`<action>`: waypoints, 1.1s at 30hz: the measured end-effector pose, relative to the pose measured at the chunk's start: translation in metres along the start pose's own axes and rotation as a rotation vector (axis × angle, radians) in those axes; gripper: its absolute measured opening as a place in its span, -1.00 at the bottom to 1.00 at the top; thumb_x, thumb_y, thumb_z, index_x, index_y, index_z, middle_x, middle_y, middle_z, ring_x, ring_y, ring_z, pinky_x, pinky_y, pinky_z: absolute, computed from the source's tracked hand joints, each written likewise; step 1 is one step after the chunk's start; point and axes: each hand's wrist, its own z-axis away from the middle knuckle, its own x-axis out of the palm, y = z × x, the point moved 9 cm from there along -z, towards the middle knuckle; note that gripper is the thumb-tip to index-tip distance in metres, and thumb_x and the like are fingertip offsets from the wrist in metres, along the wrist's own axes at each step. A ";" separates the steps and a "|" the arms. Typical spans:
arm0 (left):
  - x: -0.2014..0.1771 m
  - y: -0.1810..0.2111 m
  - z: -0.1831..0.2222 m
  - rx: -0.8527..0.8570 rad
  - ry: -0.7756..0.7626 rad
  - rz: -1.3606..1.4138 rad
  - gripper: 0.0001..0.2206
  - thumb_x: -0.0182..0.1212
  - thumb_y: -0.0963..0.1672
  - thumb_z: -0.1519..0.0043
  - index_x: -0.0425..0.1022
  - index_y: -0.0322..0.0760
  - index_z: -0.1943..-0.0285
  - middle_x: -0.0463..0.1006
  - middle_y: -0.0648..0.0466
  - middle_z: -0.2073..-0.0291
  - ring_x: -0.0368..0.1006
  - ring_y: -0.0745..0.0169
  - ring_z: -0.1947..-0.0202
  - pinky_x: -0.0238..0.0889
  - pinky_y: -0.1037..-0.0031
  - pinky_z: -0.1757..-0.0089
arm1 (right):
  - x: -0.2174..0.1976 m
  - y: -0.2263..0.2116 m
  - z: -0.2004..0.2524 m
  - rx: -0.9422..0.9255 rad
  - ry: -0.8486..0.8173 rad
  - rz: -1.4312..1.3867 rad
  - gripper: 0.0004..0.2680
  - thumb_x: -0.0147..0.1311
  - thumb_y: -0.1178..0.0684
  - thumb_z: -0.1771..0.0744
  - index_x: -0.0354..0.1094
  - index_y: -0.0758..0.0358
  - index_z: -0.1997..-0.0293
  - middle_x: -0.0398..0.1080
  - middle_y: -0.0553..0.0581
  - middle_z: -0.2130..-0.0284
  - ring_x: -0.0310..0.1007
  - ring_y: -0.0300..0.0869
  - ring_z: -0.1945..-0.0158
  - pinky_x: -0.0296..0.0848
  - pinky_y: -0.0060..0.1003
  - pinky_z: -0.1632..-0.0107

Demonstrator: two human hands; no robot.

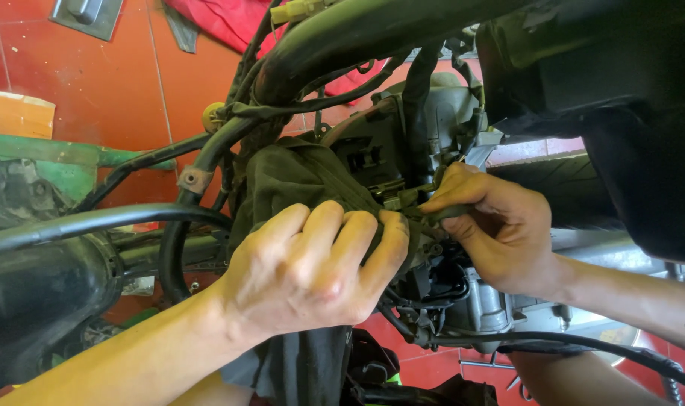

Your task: Adjusting and connecting various hoses and cables on a motorcycle engine, using a cloth to clean or protect parts.

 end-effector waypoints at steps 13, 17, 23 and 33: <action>0.000 -0.001 0.001 -0.012 0.014 0.005 -0.89 0.29 -0.18 -0.23 0.62 -0.19 0.10 0.22 0.21 0.49 0.00 0.40 0.55 -0.13 0.57 0.47 | 0.003 -0.001 0.000 0.006 0.005 0.023 -0.88 0.01 0.36 -0.33 0.37 0.33 0.10 0.36 0.07 0.32 0.20 -0.21 0.20 0.28 -0.36 0.04; 0.002 -0.003 0.000 -0.013 0.004 0.075 -0.87 0.27 -0.18 -0.19 0.61 -0.22 0.11 0.23 0.19 0.50 0.03 0.40 0.55 -0.11 0.57 0.47 | 0.001 -0.002 0.000 -0.008 0.020 0.022 -0.88 0.01 0.36 -0.33 0.37 0.35 0.11 0.38 0.09 0.30 0.21 -0.20 0.20 0.29 -0.32 0.01; 0.001 -0.004 0.001 -0.042 0.000 0.057 -0.86 0.29 -0.18 -0.20 0.62 -0.22 0.08 0.26 0.18 0.46 0.04 0.39 0.55 -0.09 0.57 0.48 | 0.001 -0.004 0.001 0.019 -0.026 -0.027 -0.84 -0.02 0.30 -0.31 0.33 0.37 0.04 0.32 0.11 0.26 0.20 -0.18 0.17 0.25 -0.32 0.02; -0.005 -0.010 0.010 -0.061 0.078 0.142 -0.82 0.32 -0.19 -0.16 0.63 -0.19 0.06 0.30 0.17 0.43 0.04 0.37 0.55 -0.07 0.56 0.48 | 0.002 -0.003 0.001 -0.019 -0.023 0.106 -0.94 0.07 0.19 -0.35 0.38 0.31 0.14 0.43 0.09 0.23 0.27 -0.15 0.15 0.30 -0.25 -0.07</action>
